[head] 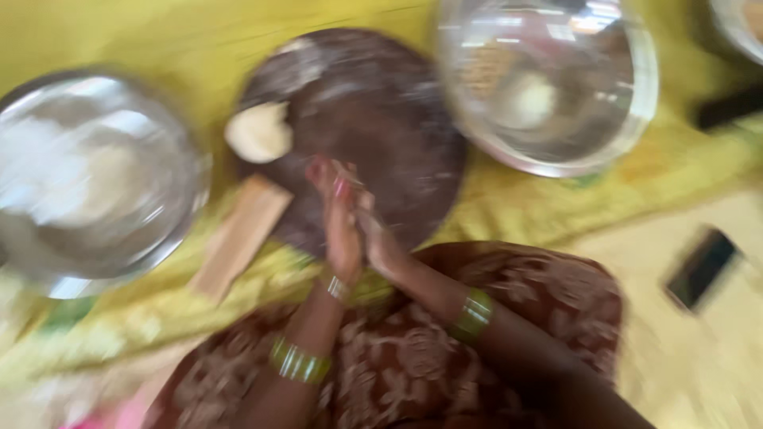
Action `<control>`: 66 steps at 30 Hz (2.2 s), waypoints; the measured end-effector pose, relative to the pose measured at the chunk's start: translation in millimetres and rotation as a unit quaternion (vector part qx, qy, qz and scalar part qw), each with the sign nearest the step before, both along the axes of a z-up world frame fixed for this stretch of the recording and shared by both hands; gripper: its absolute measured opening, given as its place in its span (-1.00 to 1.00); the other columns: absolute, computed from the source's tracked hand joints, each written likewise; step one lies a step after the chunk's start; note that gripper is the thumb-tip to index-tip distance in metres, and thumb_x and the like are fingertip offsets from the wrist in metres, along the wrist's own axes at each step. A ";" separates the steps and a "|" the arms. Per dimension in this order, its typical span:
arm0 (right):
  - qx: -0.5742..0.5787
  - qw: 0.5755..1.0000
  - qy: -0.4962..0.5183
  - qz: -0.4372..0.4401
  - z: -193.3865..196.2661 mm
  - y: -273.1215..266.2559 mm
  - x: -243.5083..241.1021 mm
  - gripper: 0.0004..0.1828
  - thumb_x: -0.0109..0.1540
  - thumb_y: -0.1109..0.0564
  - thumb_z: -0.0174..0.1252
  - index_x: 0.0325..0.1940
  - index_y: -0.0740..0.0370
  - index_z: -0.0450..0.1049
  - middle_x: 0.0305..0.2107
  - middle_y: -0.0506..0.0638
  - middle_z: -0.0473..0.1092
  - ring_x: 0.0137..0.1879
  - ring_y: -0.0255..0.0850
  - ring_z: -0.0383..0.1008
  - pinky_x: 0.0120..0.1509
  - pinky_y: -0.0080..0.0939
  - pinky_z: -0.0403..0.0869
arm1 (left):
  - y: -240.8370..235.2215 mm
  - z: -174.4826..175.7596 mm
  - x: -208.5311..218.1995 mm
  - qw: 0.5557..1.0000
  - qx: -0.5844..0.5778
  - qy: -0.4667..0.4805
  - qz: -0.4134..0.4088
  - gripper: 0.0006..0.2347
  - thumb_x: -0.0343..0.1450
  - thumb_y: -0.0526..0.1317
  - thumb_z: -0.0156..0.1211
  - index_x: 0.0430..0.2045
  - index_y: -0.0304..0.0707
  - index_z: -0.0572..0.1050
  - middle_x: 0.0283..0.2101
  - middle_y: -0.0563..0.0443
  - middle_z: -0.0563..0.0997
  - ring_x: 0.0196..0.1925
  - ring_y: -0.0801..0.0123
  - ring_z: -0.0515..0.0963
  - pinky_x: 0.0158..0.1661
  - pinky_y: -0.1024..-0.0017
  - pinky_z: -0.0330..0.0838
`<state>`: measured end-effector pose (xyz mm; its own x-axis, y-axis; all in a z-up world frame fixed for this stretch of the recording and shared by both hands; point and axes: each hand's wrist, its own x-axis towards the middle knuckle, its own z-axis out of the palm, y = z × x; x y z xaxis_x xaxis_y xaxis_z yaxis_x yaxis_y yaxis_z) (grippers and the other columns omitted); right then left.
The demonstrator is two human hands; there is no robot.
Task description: The person uses a wooden grater to press small dough pieces on a wooden board, then transfers them into a metal bowl. They then take a larger piece of dough, knead it, and roll it into a cylindrical shape between their palms.
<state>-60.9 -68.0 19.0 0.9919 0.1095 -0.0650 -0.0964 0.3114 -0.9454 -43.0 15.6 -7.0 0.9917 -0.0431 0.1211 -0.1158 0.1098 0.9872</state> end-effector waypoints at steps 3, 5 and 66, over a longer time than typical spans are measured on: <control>0.006 0.999 0.029 0.033 -24.2 8.3 -11.7 -0.14 0.43 -0.39 -0.44 0.65 0.20 -0.17 0.55 0.08 -0.21 0.60 -0.09 -0.21 0.65 -0.04 -0.06 | 26.0 -34.4 56.4 0.982 0.072 0.059 0.167 -0.57 0.66 -0.33 -0.37 0.48 -0.22 -0.18 0.56 -0.16 -0.19 0.60 0.06 -0.22 0.55 0.09 -0.24; 0.001 0.999 0.034 0.024 -37.1 -10.5 -2.3 -0.11 0.42 -0.42 -0.44 0.65 0.20 -0.16 0.54 0.10 -0.18 0.58 -0.09 -0.18 0.63 -0.05 -0.04 | 16.2 -42.1 60.3 0.972 0.128 0.041 0.191 -0.61 0.66 -0.25 -0.36 0.43 -0.23 -0.11 0.49 -0.16 -0.09 0.55 0.06 -0.11 0.52 0.12 -0.17; 0.060 0.983 -0.061 0.161 51.6 -33.6 9.4 0.09 0.30 -0.67 -0.43 0.68 0.08 -0.18 0.62 0.06 -0.17 0.73 0.00 -0.19 0.81 0.06 -0.09 | -23.2 84.9 -18.1 0.967 0.196 -0.109 0.123 -0.24 0.59 0.33 -0.56 0.51 -0.33 -0.36 0.61 -0.26 -0.38 0.68 0.03 -0.38 0.64 0.01 -0.37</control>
<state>-51.4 -101.6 70.7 0.9041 0.4191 0.0838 -0.0972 0.3927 -0.9145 -61.1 -7.6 77.8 0.9304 0.1065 0.3508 -0.3010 -0.3243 0.8968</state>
